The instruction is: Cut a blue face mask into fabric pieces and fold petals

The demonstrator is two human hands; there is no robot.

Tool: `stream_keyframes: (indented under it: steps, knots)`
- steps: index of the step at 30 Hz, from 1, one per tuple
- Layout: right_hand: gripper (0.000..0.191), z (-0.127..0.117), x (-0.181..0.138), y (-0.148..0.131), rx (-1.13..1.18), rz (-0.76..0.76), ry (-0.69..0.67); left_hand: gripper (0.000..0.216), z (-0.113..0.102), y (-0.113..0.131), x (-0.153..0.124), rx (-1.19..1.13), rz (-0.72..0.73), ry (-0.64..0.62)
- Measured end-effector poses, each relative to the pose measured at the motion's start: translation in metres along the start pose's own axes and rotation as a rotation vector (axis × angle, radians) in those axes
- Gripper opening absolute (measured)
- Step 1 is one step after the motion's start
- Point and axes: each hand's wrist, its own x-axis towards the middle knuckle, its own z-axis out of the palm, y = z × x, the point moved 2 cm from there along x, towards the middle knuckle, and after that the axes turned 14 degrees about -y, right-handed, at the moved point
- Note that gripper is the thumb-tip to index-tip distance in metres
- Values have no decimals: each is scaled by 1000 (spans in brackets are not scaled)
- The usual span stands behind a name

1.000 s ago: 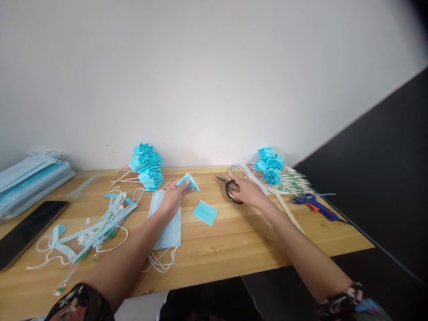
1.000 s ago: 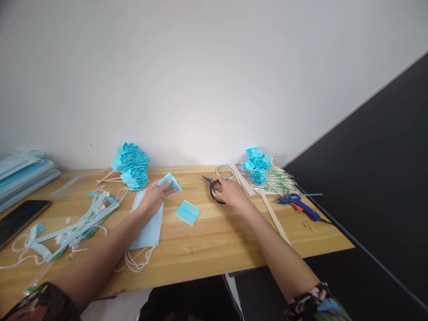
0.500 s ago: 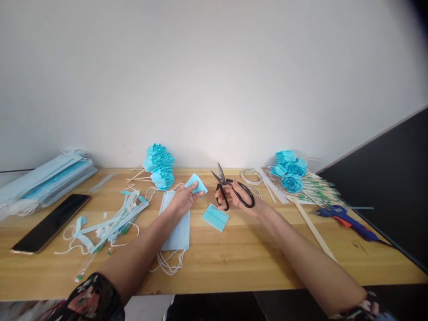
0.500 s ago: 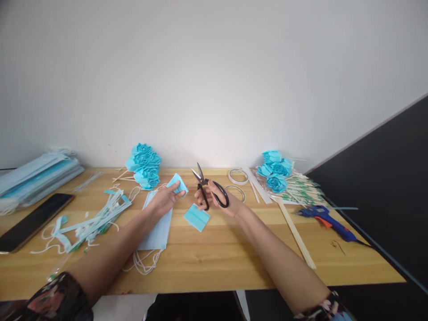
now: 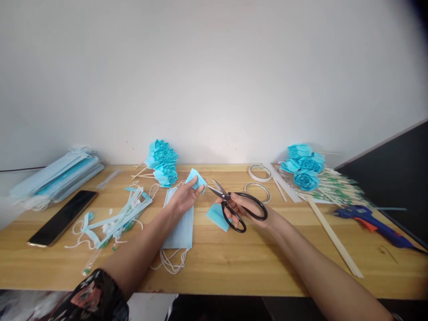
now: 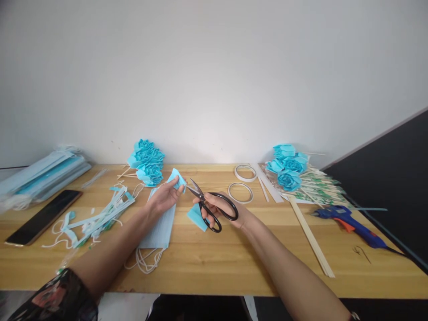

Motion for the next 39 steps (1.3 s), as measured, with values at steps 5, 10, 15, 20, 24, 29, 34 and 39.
stream_keyframes:
  steps: [5, 10, 15, 20, 24, 29, 34, 39]
  knots:
    - [52, 1, 2, 3, -21, -1, 14, 7, 1, 0, -1, 21, -8, -45]
    - [51, 0, 3, 3, -14, 3, 26, 2, 0, 0, 0, 24, -8, -16]
    - [51, 1, 3, 4, -2, 1, 13, 5, 0, -1, 1, 32, -9, -23]
    - [52, 3, 3, 2, -1, -1, 25, 5, -2, -1, 1, 24, -11, -21]
    - [51, 4, 3, 0, 25, -3, 31, 5, -1, -1, 1, 16, -9, -27]
    - [50, 3, 3, 2, 20, -14, 41, 3, 1, -1, 0, 29, -3, -13]
    - [51, 5, 5, 3, -2, 2, 42, 4, 5, -3, -2, 42, -30, -61]
    - [50, 8, 6, 2, 18, -4, 71, 2, 8, -8, -5, 59, -47, -82]
